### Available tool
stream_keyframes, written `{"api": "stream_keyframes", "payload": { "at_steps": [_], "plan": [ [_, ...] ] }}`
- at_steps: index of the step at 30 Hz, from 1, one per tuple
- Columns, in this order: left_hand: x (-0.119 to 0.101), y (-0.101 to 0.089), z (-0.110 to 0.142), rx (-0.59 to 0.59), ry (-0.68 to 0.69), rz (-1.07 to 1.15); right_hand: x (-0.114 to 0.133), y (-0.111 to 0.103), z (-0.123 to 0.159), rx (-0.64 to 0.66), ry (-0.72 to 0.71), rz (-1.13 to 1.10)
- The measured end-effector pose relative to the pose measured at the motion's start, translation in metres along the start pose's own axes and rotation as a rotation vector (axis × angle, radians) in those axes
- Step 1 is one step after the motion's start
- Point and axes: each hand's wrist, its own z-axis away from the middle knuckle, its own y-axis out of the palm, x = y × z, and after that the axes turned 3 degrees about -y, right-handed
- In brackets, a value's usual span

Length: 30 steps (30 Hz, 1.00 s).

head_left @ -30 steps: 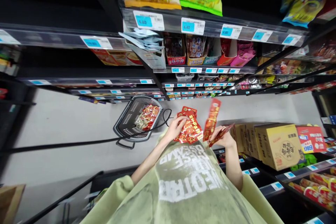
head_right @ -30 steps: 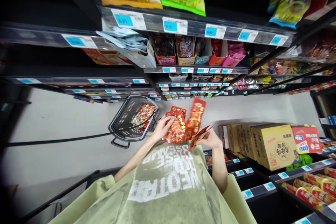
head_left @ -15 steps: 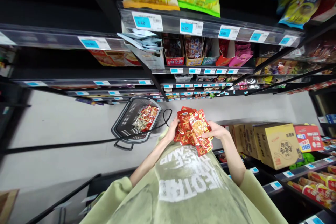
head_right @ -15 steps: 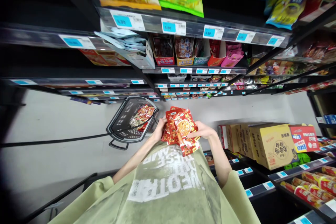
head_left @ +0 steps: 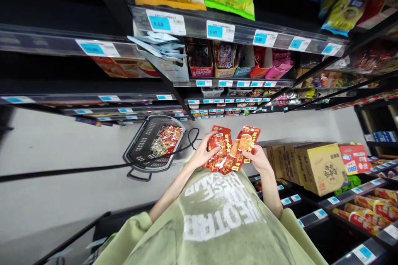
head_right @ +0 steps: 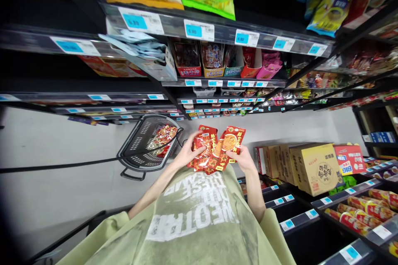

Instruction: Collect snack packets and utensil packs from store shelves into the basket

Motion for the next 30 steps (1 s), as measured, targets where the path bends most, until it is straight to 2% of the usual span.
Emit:
{"api": "stream_keyframes", "payload": {
  "at_steps": [3,7,12,14,16,19,22,24,26,30],
  "plan": [
    [-0.001,-0.002,-0.003,0.069,-0.001,-0.038,-0.004,0.024,-0.005,-0.022,-0.029,0.063],
    [0.003,-0.003,-0.001,0.055,-0.017,0.04,-0.007,0.044,-0.009,-0.037,-0.094,0.169],
    [0.002,-0.002,0.003,-0.025,-0.014,-0.053,-0.009,0.042,-0.01,0.071,-0.108,0.264],
    [0.002,-0.003,0.005,-0.043,-0.031,-0.03,-0.006,0.034,-0.009,0.026,-0.122,0.248],
    [0.006,-0.006,0.006,-0.061,-0.059,0.005,0.0,0.021,-0.006,-0.088,-0.14,0.163],
    [0.016,-0.01,0.008,-0.085,-0.105,0.044,0.009,-0.004,0.006,-0.212,-0.256,-0.181],
    [0.027,-0.012,0.009,-0.078,-0.13,0.063,0.013,-0.02,0.018,-0.253,-0.471,-0.546],
    [0.031,-0.013,0.009,-0.06,-0.136,0.071,0.011,-0.019,0.02,-0.238,-0.518,-0.659],
    [0.032,-0.013,0.008,-0.047,-0.13,0.063,0.007,-0.006,0.017,-0.169,-0.44,-0.626],
    [0.031,-0.014,0.005,-0.036,-0.102,0.013,-0.011,0.037,0.005,-0.057,-0.17,-0.222]
  ]
}}
